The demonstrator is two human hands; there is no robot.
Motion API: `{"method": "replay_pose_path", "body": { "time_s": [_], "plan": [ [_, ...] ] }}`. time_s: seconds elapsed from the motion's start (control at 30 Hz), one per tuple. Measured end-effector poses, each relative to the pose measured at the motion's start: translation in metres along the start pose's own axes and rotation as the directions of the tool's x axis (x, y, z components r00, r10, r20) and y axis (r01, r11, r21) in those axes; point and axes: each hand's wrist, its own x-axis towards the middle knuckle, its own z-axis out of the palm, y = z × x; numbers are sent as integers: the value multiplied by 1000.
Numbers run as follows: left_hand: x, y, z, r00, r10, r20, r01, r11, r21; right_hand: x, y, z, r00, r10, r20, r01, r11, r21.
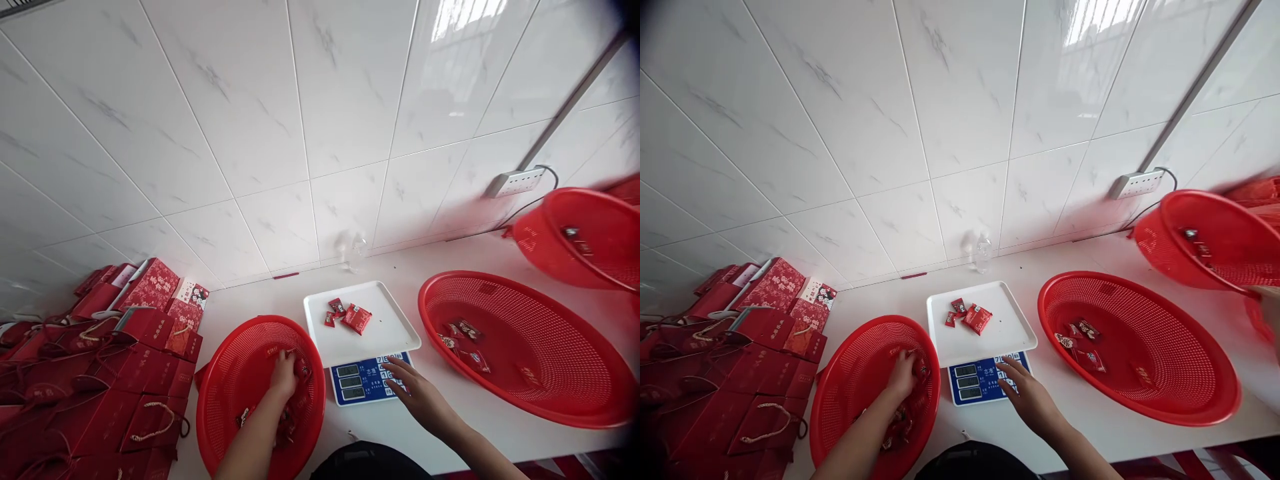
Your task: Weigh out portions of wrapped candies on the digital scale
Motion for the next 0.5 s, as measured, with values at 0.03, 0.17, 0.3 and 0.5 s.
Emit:
{"method": "replay_pose_path", "body": {
  "time_s": [0.03, 0.17, 0.3, 0.5],
  "plan": [
    [1, 0, -4, 1000, 18, -22, -18, 1000, 1, -1, -1, -2, 1000, 0, 0, 0, 1000, 2],
    [2, 1, -33, 988, 79, -132, -84, 996, -29, -1, 1, -6, 1000, -8, -17, 9, 1000, 19],
    [-8, 20, -64, 967, 134, -215, -162, 979, -120, 0, 1, -8, 1000, -4, -29, 5, 1000, 26],
    [-18, 89, -45, 942, 308, -133, -334, 899, -284, 1, -8, -10, 999, -38, -23, 40, 997, 61]
  ]
}}
